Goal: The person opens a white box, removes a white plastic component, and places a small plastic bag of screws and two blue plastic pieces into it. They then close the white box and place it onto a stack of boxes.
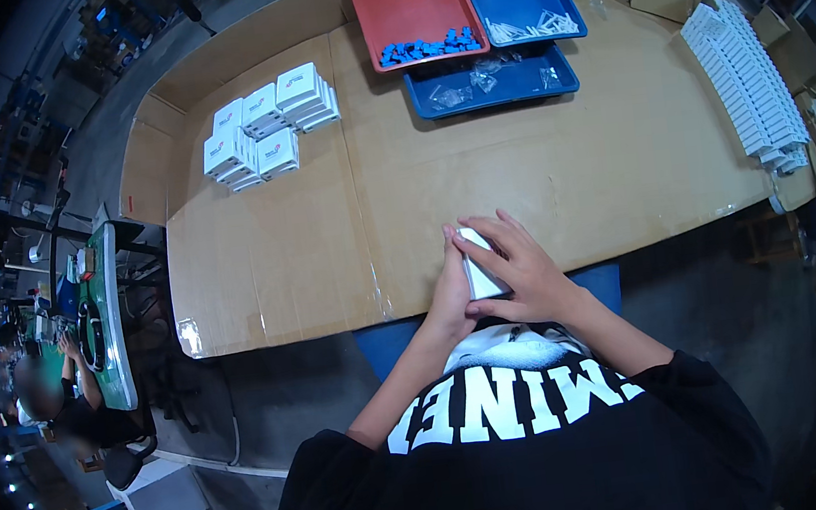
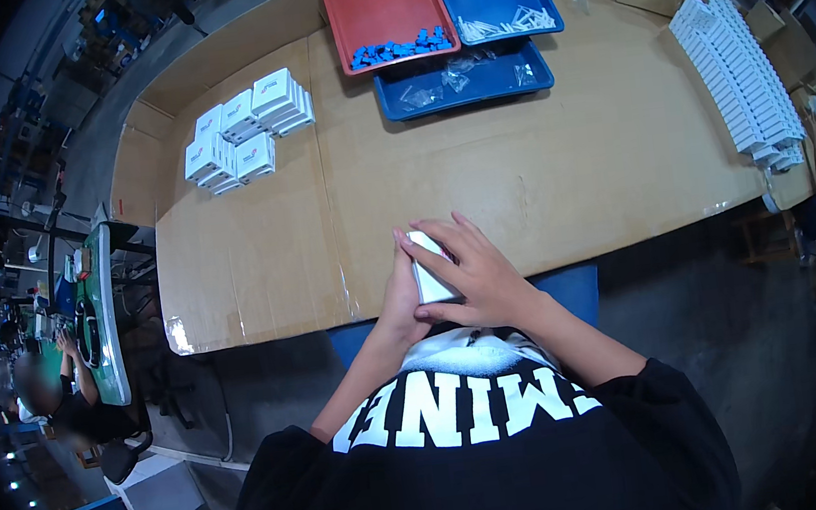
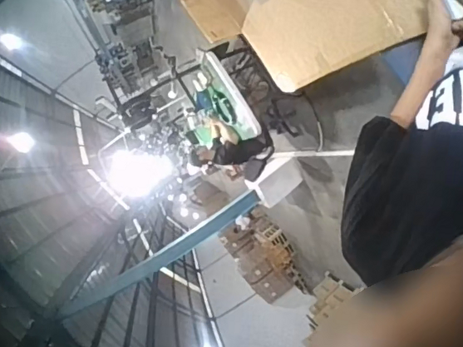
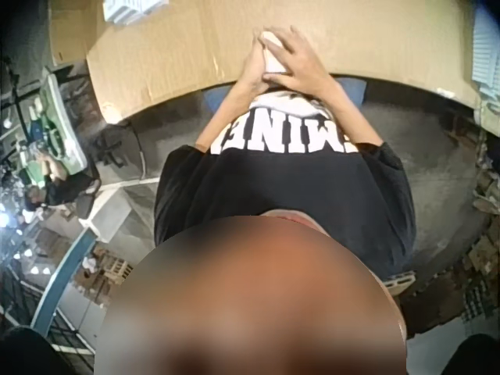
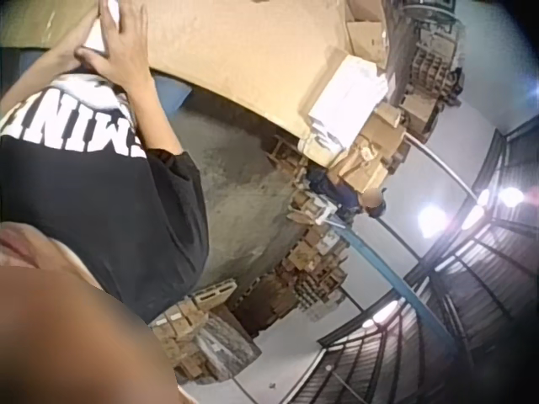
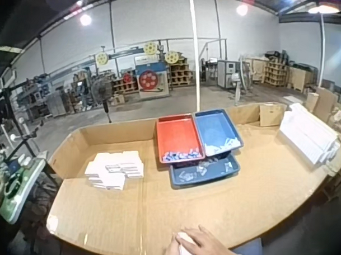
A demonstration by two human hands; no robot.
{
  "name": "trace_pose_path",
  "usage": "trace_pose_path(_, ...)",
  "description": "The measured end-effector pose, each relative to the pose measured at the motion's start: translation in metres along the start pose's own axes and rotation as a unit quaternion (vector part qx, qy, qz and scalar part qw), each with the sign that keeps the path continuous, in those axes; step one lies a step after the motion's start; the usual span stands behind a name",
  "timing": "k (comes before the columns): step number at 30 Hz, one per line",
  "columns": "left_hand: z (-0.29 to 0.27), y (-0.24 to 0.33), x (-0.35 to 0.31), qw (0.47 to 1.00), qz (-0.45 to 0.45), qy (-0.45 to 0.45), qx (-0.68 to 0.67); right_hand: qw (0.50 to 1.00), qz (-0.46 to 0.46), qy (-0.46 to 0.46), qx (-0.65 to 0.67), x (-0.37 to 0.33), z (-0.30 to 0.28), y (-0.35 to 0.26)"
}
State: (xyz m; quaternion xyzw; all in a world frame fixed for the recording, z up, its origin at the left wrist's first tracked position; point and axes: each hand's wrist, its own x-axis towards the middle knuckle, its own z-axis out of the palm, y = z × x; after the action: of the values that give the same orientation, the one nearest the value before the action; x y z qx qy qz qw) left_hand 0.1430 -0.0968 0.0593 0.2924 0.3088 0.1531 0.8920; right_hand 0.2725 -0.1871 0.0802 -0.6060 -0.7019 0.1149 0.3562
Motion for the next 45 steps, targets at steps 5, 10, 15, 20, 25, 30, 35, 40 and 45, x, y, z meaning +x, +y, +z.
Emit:
trace_pose_path(5, -0.012, -0.005, 0.010, 0.999, -0.049, 0.007, -0.010, 0.998, -0.018, 0.007, 0.067, 0.010, 0.001, 0.016)
trace_pose_path(10, -0.018, -0.002, 0.027, 0.997, -0.059, 0.049, -0.021, 0.994, -0.004, 0.018, 0.111, 0.016, 0.023, 0.045)
trace_pose_path(15, -0.032, 0.004, 0.041, 0.995, -0.083, 0.050, -0.032, 0.984, 0.025, 0.023, 0.173, 0.026, 0.031, 0.057)
trace_pose_path(20, -0.031, 0.015, 0.049, 0.994, -0.086, 0.041, -0.053, 0.971, 0.050, 0.047, 0.230, 0.029, 0.042, 0.070)
trace_pose_path(25, -0.054, 0.011, 0.068, 0.985, -0.092, -0.014, -0.143, 0.712, 0.267, 0.256, 0.597, 0.035, 0.060, 0.089)
trace_pose_path(30, -0.033, 0.017, 0.076, 0.989, 0.041, 0.018, -0.140, 0.868, 0.182, 0.355, 0.295, 0.052, 0.018, 0.120)
trace_pose_path(35, -0.066, 0.013, 0.083, 0.912, 0.270, 0.039, 0.307, 0.979, 0.124, 0.153, -0.046, 0.016, 0.003, 0.137)
trace_pose_path(40, -0.100, 0.028, 0.058, 0.761, 0.300, 0.041, 0.573, 0.985, 0.144, 0.051, -0.082, -0.020, 0.001, 0.118)
trace_pose_path(45, -0.102, 0.022, 0.054, 0.658, 0.261, 0.072, 0.703, 0.980, 0.191, -0.006, -0.057, -0.035, 0.006, 0.097)
